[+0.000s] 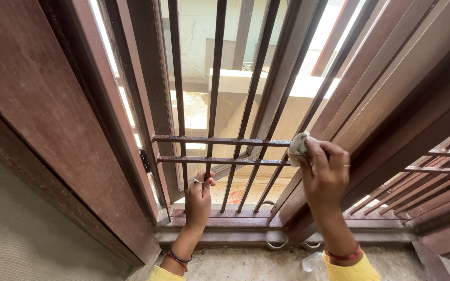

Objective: The person wipes a metal window grille with a white cloth, moving methodically across horizontal and vertical bars. The hands remain in frame throughout, and the cloth is used to rub the surface of the grille.

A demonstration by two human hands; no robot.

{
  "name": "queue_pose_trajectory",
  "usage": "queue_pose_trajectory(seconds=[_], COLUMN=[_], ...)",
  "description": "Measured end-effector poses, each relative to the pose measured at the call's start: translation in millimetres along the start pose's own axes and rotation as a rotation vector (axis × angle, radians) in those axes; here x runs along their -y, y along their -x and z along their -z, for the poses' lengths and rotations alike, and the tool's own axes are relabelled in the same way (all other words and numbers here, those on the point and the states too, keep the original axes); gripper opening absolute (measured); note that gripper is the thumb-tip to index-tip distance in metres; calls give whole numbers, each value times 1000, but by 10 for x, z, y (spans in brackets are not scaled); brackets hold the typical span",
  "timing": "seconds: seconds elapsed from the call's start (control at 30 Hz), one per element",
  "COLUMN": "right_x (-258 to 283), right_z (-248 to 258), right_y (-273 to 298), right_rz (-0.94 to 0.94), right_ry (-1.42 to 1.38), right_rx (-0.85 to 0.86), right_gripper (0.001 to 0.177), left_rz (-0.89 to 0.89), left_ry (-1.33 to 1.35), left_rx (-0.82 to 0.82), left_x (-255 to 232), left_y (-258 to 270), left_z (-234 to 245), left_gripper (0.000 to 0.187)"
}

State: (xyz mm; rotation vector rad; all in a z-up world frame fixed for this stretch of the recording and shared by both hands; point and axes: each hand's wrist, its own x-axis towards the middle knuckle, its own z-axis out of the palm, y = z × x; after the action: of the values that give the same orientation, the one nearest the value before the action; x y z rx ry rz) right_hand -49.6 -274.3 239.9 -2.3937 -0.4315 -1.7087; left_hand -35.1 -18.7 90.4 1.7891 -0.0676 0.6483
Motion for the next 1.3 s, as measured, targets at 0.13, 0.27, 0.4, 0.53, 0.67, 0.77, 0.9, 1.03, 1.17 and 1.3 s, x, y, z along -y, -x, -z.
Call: queue_pose_trajectory(seconds=[0.13,0.27,0.4,0.53,0.67,0.77,0.9,1.03,1.17,1.3], right_x=[1,104,434,802,1176,1585,2010,2036,1846,1506], right_z=[-292,-369,-524,-622,-775,-974,-1153,-1116,-1109,-990], right_y=[-9,-7,-106,-233,-341,-346,-403,-399,-348,-234], right_rz=[6,55,132,236,292,340,384,468,464,386], right_ry=[-172,-278,-370,-470,-479,-462,-445,-354,-369,-376], right_rx=[-91,-1,66,75,86,50,85,59,78,91], right_gripper=[32,31,29,27,27,27,27,44,39,36], left_rz=[37,16,21,49,21,51,-286,-443,-48,-36], left_ry=[-68,-49,-36,-56,-10,-90,-53,-96,-44,-121], left_rx=[-20,-32,-23,-20,-17,-4,-129,-207,9,-34], left_x=[-8,-23,-10,55,159,230,153,125,301,313], left_y=[9,-9,-8,1,-42,-14,-11,5,22,46], left_z=[-18,-46,-48,-40,-73,-35,-3,2,-32,-79], left_gripper=[27,26,25,24,22,21,27,45,22,22])
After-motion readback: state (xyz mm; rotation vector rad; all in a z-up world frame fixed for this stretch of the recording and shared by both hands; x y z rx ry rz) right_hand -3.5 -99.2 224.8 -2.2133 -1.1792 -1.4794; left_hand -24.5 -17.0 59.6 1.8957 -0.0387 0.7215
